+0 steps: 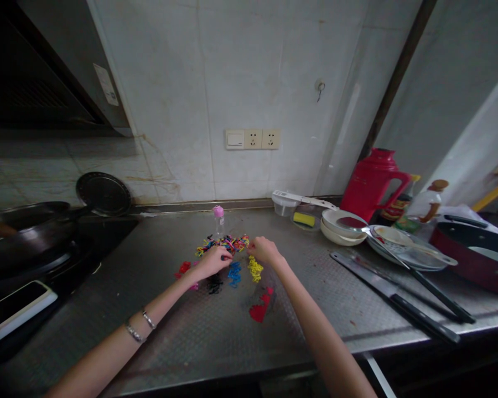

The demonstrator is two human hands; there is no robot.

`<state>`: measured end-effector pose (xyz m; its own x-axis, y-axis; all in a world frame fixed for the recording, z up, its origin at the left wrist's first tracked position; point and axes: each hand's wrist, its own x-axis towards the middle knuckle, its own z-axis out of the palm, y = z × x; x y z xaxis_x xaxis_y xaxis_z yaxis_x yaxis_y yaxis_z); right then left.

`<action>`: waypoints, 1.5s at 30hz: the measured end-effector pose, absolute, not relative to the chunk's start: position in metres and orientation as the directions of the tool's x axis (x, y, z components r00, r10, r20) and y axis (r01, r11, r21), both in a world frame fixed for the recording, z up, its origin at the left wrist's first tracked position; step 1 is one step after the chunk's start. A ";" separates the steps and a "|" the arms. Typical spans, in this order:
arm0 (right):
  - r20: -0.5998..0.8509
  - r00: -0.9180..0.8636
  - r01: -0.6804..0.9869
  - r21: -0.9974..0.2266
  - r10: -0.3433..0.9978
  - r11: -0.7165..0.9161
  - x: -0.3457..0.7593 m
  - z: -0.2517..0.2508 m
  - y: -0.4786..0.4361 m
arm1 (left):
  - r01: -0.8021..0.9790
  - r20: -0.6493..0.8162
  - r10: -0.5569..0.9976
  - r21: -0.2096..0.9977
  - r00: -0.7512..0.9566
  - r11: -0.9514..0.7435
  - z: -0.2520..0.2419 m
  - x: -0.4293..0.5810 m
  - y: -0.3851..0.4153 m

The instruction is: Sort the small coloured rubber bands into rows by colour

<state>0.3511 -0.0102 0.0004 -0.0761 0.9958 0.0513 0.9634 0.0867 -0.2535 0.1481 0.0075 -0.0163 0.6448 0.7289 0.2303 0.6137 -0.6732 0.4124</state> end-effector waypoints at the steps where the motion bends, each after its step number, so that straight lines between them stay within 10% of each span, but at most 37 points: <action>1: 0.051 -0.072 0.963 -0.256 0.996 0.083 0.350 -0.001 -0.008 | 0.594 0.256 0.720 0.424 0.645 -0.684 -0.014 0.147 0.009; 30: 0.134 -0.467 0.698 -0.551 0.874 0.457 0.324 -0.009 -0.011 | 0.550 0.203 0.854 0.689 0.479 -0.472 -0.010 0.080 0.045; 45: 0.269 -0.251 0.767 -0.530 0.930 0.360 0.352 -0.021 -0.008 | 0.701 0.114 0.878 0.559 0.464 -0.443 -0.017 0.044 0.053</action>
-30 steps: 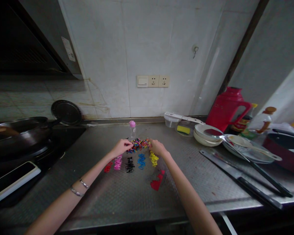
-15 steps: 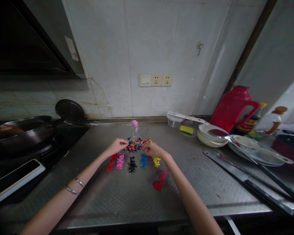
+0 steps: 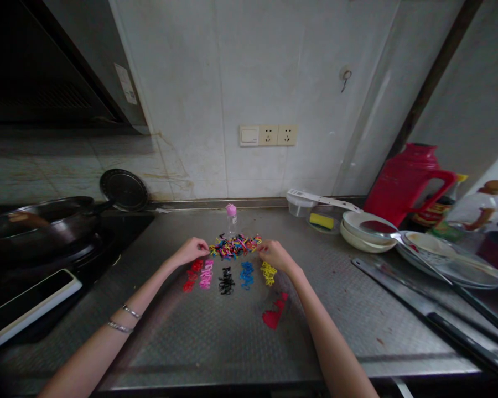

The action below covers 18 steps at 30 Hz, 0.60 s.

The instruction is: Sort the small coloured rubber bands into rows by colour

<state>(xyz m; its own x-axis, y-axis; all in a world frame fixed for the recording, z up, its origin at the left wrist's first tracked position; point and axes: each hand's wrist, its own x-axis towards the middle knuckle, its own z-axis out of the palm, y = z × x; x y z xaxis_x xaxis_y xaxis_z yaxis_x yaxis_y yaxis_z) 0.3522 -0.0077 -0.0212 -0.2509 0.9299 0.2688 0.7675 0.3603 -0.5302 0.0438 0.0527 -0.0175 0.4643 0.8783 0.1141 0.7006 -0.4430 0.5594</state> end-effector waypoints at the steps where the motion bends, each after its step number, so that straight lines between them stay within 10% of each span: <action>1: 0.272 -0.251 0.774 -0.520 0.929 0.362 0.353 -0.022 -0.008 | 0.712 0.102 0.879 0.547 0.465 -0.440 -0.018 0.045 0.052; 18: 0.340 -0.252 0.776 -0.488 0.906 0.399 0.358 -0.020 -0.010 | 0.720 0.244 0.872 0.493 0.423 -0.488 -0.022 0.046 0.047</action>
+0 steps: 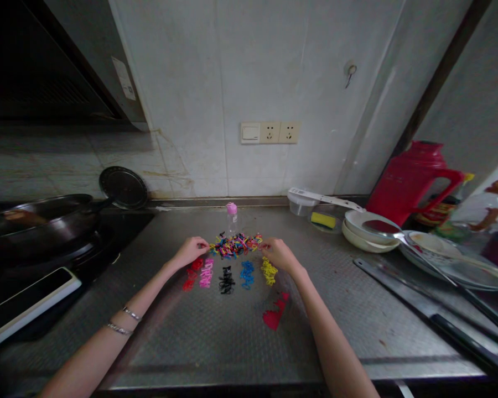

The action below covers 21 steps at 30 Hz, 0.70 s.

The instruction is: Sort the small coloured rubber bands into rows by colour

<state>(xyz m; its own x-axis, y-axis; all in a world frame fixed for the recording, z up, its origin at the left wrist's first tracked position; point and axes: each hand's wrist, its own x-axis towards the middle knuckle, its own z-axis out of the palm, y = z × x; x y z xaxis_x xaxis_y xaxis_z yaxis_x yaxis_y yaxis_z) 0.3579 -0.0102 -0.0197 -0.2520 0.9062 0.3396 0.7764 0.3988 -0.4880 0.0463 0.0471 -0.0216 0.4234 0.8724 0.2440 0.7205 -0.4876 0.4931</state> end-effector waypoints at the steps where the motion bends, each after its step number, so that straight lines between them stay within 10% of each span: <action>1: 0.343 -0.248 0.780 -0.484 0.906 0.397 0.358 -0.020 -0.010 | 0.716 0.259 0.873 0.500 0.413 -0.487 -0.023 0.044 0.048; 11: 0.327 -0.210 0.827 -0.443 0.921 0.346 0.367 -0.014 -0.012 | 0.614 0.292 0.844 0.585 0.450 -0.530 -0.018 0.069 0.040; 21: 0.290 -0.074 0.900 -0.393 0.954 0.189 0.379 -0.022 -0.008 | 0.572 0.257 0.693 0.412 0.674 -0.709 -0.025 0.177 0.010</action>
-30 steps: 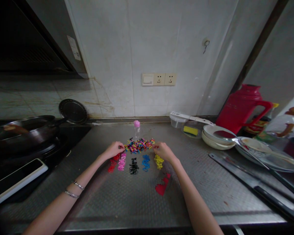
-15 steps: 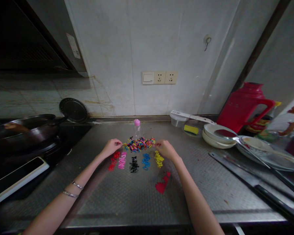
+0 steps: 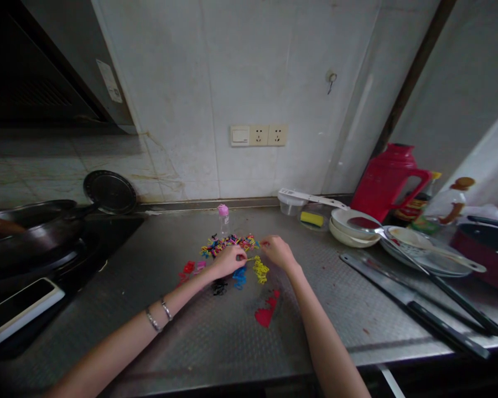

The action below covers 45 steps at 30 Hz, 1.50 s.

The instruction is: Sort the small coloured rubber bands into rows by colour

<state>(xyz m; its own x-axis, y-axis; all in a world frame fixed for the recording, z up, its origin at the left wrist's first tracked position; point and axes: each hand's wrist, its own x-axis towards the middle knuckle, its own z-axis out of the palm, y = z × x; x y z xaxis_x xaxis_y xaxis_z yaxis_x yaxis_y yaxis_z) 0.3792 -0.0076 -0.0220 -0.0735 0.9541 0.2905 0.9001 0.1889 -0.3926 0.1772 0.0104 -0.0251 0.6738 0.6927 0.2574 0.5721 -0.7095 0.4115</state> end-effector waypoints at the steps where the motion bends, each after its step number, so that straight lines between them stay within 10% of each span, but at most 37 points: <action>1: 0.292 -0.069 0.903 -0.388 0.954 0.184 0.380 -0.024 -0.007 | 0.588 0.246 0.698 0.394 0.673 -0.706 -0.026 0.184 0.009; 9: 0.295 -0.031 0.928 -0.347 0.955 0.138 0.382 -0.037 -0.003 | 0.642 0.155 0.719 0.353 0.677 -0.681 -0.026 0.202 0.014; 24: 0.323 -0.046 0.940 -0.305 0.945 0.150 0.381 -0.044 -0.001 | 0.462 0.233 0.808 0.721 0.541 -0.517 -0.010 0.100 0.048; 45: 0.177 -0.241 0.785 -0.543 0.954 0.299 0.393 -0.029 -0.007 | 0.517 0.206 0.923 0.778 0.326 -0.357 -0.021 0.021 0.074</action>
